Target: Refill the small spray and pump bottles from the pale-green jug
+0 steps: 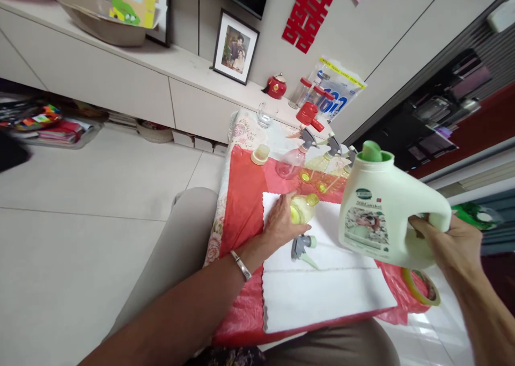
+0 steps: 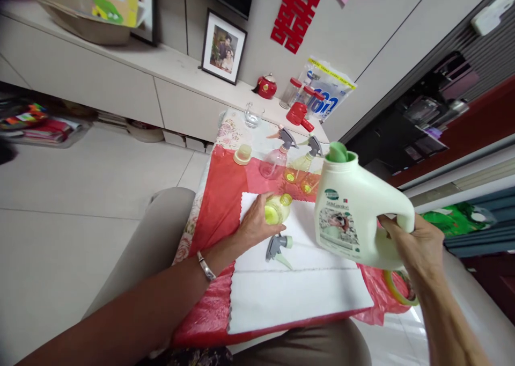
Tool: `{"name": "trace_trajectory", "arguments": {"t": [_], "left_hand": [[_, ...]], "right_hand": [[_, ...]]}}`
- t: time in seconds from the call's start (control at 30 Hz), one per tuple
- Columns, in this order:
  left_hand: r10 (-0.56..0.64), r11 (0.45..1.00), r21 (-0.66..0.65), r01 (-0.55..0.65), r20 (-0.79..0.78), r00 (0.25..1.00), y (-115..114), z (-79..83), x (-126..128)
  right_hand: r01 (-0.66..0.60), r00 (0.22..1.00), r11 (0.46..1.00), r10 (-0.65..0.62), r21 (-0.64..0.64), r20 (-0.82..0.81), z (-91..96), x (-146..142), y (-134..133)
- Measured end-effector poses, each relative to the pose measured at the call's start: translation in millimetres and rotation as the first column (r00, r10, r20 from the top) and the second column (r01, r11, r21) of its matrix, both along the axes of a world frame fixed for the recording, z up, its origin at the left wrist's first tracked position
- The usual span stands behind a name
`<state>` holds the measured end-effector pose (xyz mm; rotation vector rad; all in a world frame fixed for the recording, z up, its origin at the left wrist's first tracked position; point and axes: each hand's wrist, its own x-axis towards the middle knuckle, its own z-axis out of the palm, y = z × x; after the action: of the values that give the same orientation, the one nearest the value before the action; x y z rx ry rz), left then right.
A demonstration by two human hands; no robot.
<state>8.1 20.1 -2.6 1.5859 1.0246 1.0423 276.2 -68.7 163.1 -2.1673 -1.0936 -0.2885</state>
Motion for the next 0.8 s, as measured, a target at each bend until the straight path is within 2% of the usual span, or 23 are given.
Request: {"name": "trace_trajectory", "arguments": {"t": [0.1, 0.2, 0.4, 0.53, 0.63, 0.7, 0.8], "left_hand": [[-0.001, 1.0, -0.017, 0.001, -0.021, 1.0, 1, -0.9, 1], [-0.019, 0.999, -0.041, 0.019, -0.01, 1.0, 0, -0.7, 0], [-0.083, 0.993, -0.081, 0.084, 0.026, 0.996, 3, 0.6, -5], [-0.124, 0.99, -0.068, 0.127, 0.057, 0.991, 7, -2.4, -7], [-0.169, 0.98, -0.091, 0.178, 0.099, 0.981, 10, -2.8, -10], [-0.184, 0.972, -0.123, 0.2, 0.128, 0.975, 11, -1.0, -13], [-0.164, 0.969, -0.161, 0.189, 0.157, 0.974, 12, 3.6, -16]], "right_hand": [[0.029, 0.984, 0.98, 0.007, 0.196, -0.18, -29.2, -5, 10], [0.022, 0.947, 0.933, 0.096, 0.36, -0.306, -59.4, -12, 25], [0.002, 0.872, 0.849, 0.258, 0.529, -0.416, -112.8, -23, 63], [-0.008, 0.846, 0.842, 0.293, 0.539, -0.446, -137.2, -23, 72], [-0.02, 0.841, 0.862, 0.289, 0.507, -0.458, -145.6, -21, 72], [-0.033, 0.838, 0.882, 0.281, 0.47, -0.467, -144.4, -20, 68], [-0.106, 0.826, 0.929, 0.281, 0.355, -0.489, -131.2, -18, 56]]}}
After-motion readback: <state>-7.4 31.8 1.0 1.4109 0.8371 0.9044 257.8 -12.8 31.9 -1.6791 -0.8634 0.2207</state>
